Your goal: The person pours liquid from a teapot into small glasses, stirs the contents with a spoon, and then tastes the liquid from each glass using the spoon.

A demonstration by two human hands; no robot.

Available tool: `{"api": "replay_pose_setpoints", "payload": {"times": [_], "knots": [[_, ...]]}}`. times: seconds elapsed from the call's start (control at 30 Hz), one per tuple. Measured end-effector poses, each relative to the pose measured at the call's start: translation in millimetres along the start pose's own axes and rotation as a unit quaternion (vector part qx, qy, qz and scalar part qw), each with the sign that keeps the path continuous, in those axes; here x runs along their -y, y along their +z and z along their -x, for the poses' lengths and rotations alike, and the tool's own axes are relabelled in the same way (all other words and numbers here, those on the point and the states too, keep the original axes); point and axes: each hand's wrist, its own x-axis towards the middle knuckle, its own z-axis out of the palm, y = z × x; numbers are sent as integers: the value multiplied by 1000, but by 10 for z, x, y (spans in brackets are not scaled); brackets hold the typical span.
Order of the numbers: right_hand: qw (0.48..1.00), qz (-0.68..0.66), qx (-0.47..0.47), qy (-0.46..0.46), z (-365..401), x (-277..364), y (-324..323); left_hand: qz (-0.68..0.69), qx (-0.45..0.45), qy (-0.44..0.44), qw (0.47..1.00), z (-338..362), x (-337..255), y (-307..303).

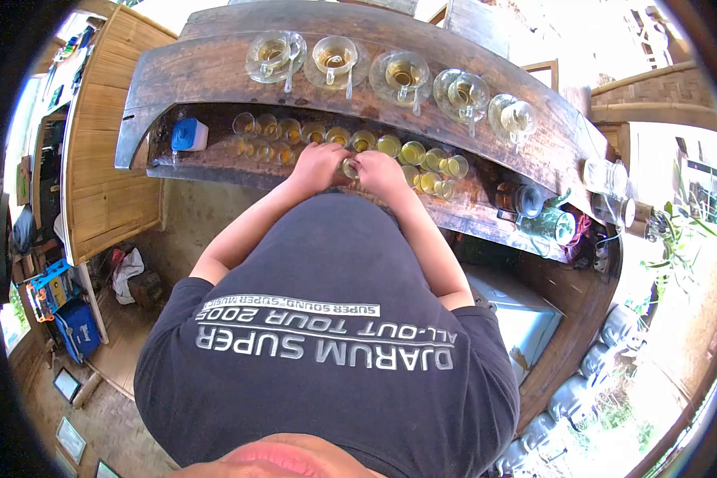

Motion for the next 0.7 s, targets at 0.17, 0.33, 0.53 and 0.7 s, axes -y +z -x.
{"api": "replay_pose_setpoints", "payload": {"times": [0.17, 0.33, 0.53, 0.7], "knots": [[1000, 14, -25, 8, -38, 78, -55, -3, 14, -2, 1000, -6, 12, -1], [1000, 3, -22, 12, -12, -4, -13, 2, -2, 6, 1000, -2, 30, 24], [1000, 0, -14, 22, 16, 77, -31, 1, 5, 9, 1000, -10, 30, 25], [997, -12, -57, 49, 3, 68, -33, -9, 16, -11, 1000, -4, -4, 8]]}}
